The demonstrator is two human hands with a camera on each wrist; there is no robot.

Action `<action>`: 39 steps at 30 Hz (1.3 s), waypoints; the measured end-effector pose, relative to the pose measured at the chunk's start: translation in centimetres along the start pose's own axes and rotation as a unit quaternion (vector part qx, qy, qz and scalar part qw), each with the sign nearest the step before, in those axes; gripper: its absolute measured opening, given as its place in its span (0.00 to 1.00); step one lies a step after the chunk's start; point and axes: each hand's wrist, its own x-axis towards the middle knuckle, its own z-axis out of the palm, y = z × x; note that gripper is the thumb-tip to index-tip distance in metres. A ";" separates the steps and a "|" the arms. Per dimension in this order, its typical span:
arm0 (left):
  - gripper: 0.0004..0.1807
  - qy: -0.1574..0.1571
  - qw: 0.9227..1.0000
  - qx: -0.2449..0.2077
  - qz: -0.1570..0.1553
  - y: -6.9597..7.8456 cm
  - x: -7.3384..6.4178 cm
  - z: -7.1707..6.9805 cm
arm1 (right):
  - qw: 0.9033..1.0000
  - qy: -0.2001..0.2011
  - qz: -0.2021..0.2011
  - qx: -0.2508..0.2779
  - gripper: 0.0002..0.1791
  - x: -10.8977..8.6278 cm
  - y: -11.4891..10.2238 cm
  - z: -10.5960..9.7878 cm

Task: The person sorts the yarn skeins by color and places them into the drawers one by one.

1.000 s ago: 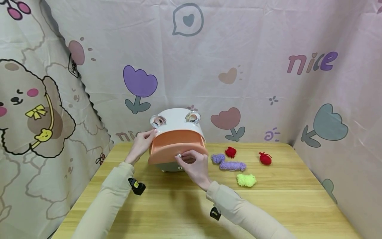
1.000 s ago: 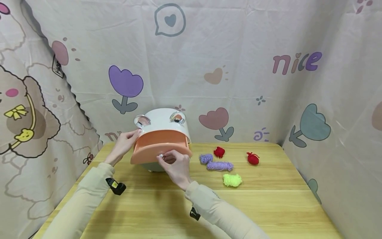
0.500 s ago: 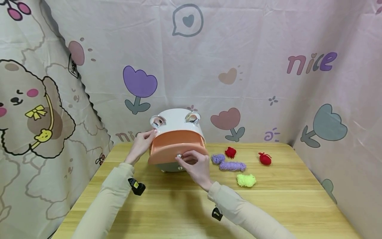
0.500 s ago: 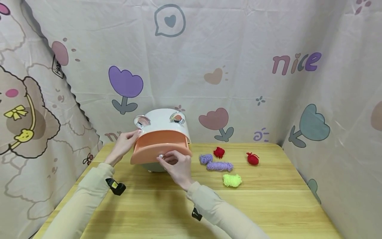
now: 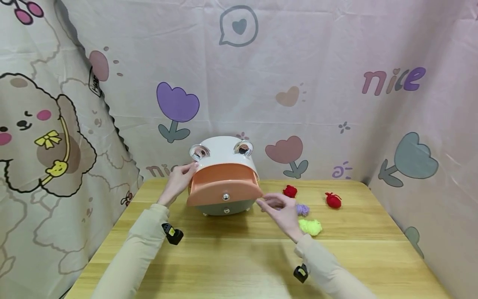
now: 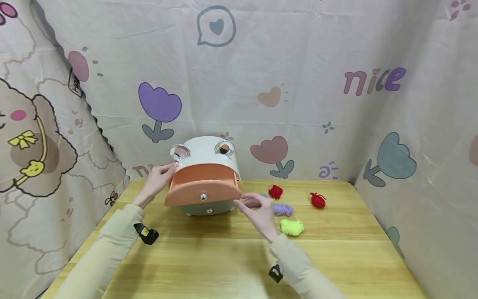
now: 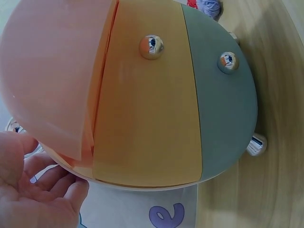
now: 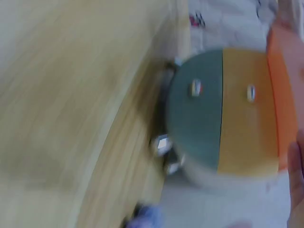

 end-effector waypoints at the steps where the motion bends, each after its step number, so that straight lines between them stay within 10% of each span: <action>1: 0.32 0.001 1.000 -0.001 0.000 0.0 0.0 0.0 | 1.000 -0.001 0.015 -0.002 0.10 -0.1 0.3 -0.9; 18: 0.33 0.002 1.000 0.005 0.003 -0.1 0.0 0.1 | 0.989 0.047 0.140 -0.007 0.22 -3.4 6.7 -13.8; 39: 0.33 0.005 1.000 -0.001 -0.006 0.0 0.0 0.1 | 0.963 -0.117 0.233 -0.072 0.35 -6.7 9.8 -17.7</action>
